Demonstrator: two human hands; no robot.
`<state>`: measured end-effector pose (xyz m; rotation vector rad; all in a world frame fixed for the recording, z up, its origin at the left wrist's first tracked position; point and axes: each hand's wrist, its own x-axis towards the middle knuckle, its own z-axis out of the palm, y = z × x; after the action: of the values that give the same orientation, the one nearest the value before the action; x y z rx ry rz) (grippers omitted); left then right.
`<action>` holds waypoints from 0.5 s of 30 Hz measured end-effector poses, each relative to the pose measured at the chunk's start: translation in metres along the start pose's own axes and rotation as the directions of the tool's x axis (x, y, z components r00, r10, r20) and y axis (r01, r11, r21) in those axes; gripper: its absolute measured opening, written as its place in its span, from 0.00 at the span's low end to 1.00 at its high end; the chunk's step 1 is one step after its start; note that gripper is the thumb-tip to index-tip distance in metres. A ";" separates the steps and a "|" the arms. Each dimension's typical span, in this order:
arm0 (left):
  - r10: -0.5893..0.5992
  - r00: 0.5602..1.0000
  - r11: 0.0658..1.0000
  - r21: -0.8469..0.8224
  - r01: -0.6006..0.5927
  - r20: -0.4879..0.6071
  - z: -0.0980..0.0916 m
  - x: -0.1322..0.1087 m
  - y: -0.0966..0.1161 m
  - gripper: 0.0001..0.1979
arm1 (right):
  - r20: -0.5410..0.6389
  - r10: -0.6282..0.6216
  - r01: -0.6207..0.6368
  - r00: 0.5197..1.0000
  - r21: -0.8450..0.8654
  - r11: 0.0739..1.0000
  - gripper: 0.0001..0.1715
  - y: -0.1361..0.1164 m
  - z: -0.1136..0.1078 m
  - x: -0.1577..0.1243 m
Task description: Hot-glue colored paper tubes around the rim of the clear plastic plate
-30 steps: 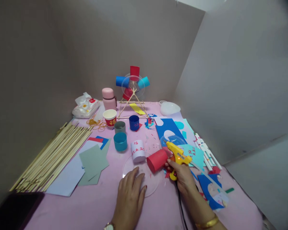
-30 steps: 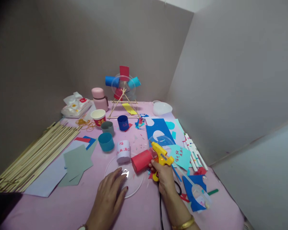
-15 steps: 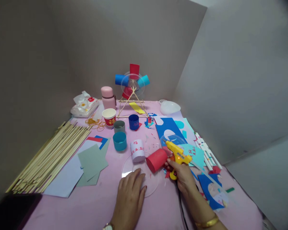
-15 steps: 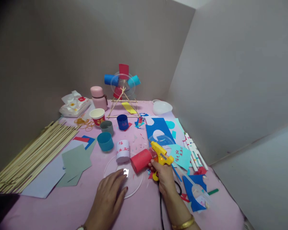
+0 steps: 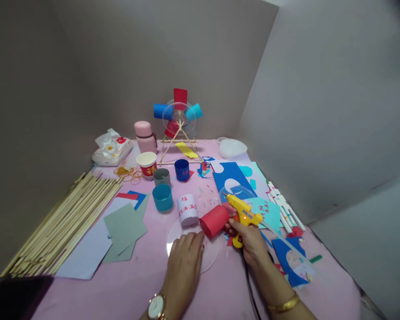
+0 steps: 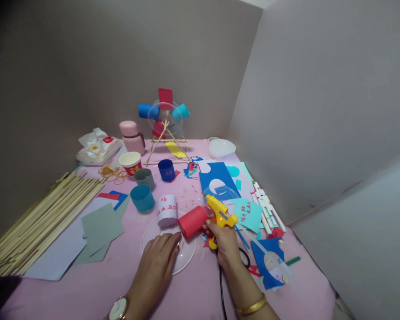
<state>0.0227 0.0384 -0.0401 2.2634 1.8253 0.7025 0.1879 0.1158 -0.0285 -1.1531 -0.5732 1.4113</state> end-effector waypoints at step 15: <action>-0.031 0.998 0.999 0.028 0.029 0.054 -0.003 0.006 0.002 0.16 | 0.009 -0.014 0.015 1.000 -0.011 1.000 0.18 0.001 -0.002 0.001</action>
<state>0.0243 0.0427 -0.0349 2.2436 1.8509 0.6083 0.1893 0.1155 -0.0306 -1.1493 -0.5953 1.4033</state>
